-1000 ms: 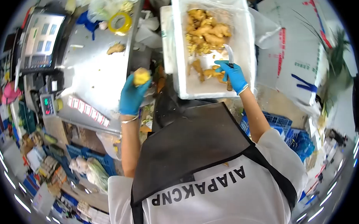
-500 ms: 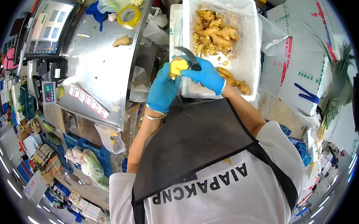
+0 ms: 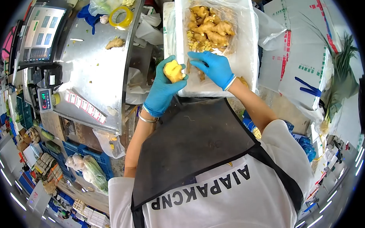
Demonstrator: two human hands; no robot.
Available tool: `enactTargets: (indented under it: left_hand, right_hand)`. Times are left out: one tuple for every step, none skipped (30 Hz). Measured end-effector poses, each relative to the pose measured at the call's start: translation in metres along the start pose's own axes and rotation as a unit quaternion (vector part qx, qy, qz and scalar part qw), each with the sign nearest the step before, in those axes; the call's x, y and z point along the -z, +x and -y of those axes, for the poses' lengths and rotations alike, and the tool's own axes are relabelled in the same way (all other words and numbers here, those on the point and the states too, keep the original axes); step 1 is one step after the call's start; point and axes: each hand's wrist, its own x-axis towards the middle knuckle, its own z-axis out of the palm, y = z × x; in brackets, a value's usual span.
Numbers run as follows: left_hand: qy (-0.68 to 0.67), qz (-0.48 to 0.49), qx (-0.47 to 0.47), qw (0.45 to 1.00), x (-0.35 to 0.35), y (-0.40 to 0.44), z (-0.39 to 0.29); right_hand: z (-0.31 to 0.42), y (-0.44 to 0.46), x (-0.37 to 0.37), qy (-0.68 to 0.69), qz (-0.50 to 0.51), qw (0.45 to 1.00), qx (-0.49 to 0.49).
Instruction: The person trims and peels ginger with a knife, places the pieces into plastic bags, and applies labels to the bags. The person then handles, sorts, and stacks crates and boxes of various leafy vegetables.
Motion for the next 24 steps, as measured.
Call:
enactTargets:
  left_hand:
    - [0.018, -0.011, 0.031, 0.999, -0.001, 0.0, -0.002]
    - [0.036, -0.022, 0.062, 0.997, -0.003, 0.0, -0.006]
    - [0.055, -0.031, 0.093, 0.994, -0.004, 0.0, -0.008]
    - [0.068, -0.031, 0.091, 0.993, -0.006, 0.001, -0.007]
    - [0.081, -0.03, 0.089, 0.992, -0.009, 0.002, -0.006]
    - [0.094, -0.03, 0.088, 0.991, -0.011, 0.002, -0.005]
    - [0.092, -0.031, 0.085, 0.992, -0.012, 0.002, -0.003]
    - [0.089, -0.032, 0.081, 0.992, -0.012, 0.002, -0.001]
    - [0.086, -0.034, 0.077, 0.993, -0.014, 0.002, -0.002]
    - [0.082, -0.026, 0.099, 0.991, -0.017, 0.001, -0.005]
    - [0.077, -0.018, 0.122, 0.989, -0.021, -0.001, -0.01]
    - [0.072, -0.01, 0.145, 0.987, -0.024, -0.003, -0.013]
    - [0.061, 0.011, 0.158, 0.986, -0.023, -0.005, -0.012]
    - [0.05, 0.031, 0.169, 0.984, -0.021, -0.006, -0.011]
    - [0.04, 0.05, 0.179, 0.982, -0.02, -0.007, -0.011]
    - [0.06, 0.043, 0.177, 0.981, -0.022, -0.007, -0.014]
    - [0.06, 0.041, 0.181, 0.981, -0.02, -0.008, -0.015]
    - [0.06, 0.041, 0.186, 0.98, -0.019, -0.009, -0.016]
    - [0.058, 0.042, 0.192, 0.979, -0.019, -0.009, -0.015]
    - [0.043, 0.029, 0.187, 0.981, -0.024, -0.009, -0.013]
    - [0.044, 0.032, 0.193, 0.98, -0.024, -0.008, -0.012]
    - [0.044, 0.037, 0.2, 0.978, -0.023, -0.006, -0.012]
    - [0.046, 0.044, 0.206, 0.976, -0.023, -0.003, -0.012]
    - [0.054, 0.026, 0.203, 0.977, -0.031, -0.003, -0.016]
  right_hand:
    - [-0.004, -0.005, 0.0, -0.029, 0.025, 0.999, 0.028]
    - [-0.005, -0.01, 0.001, -0.058, 0.049, 0.996, 0.057]
    - [-0.006, -0.014, 0.002, -0.088, 0.071, 0.99, 0.083]
    - [-0.006, -0.016, -0.001, -0.091, 0.073, 0.987, 0.107]
    - [-0.004, -0.017, -0.004, -0.109, 0.072, 0.985, 0.116]
    - [-0.001, -0.019, -0.007, -0.127, 0.071, 0.981, 0.125]
    - [0.001, -0.02, -0.009, -0.146, 0.07, 0.978, 0.133]
    - [0.002, -0.021, -0.009, -0.144, 0.072, 0.978, 0.134]
    - [0.001, -0.023, -0.01, -0.149, 0.069, 0.976, 0.14]
    - [-0.001, -0.025, -0.012, -0.153, 0.067, 0.975, 0.147]
    - [-0.002, -0.026, -0.013, -0.157, 0.064, 0.973, 0.154]
    - [0.0, -0.028, -0.012, -0.164, 0.066, 0.973, 0.15]
    - [0.002, -0.03, -0.012, -0.167, 0.056, 0.974, 0.142]
    - [0.004, -0.03, -0.013, -0.17, 0.045, 0.975, 0.134]
    - [0.006, -0.029, -0.014, -0.172, 0.034, 0.976, 0.129]
    - [0.005, -0.029, -0.018, -0.165, 0.031, 0.978, 0.122]
    - [0.003, -0.03, -0.023, -0.157, 0.028, 0.98, 0.115]
    - [0.003, -0.03, -0.027, -0.149, 0.026, 0.983, 0.107]
    - [0.003, -0.029, -0.027, -0.169, 0.011, 0.979, 0.113]
    - [0.002, -0.028, -0.027, -0.191, -0.004, 0.975, 0.117]
    - [0.0, -0.028, -0.026, -0.214, -0.018, 0.969, 0.119]
    - [-0.005, -0.028, -0.027, -0.222, -0.024, 0.968, 0.111]
    - [-0.012, -0.028, -0.03, -0.231, -0.033, 0.967, 0.102]
    - [-0.016, -0.027, -0.031, -0.24, -0.042, 0.965, 0.093]
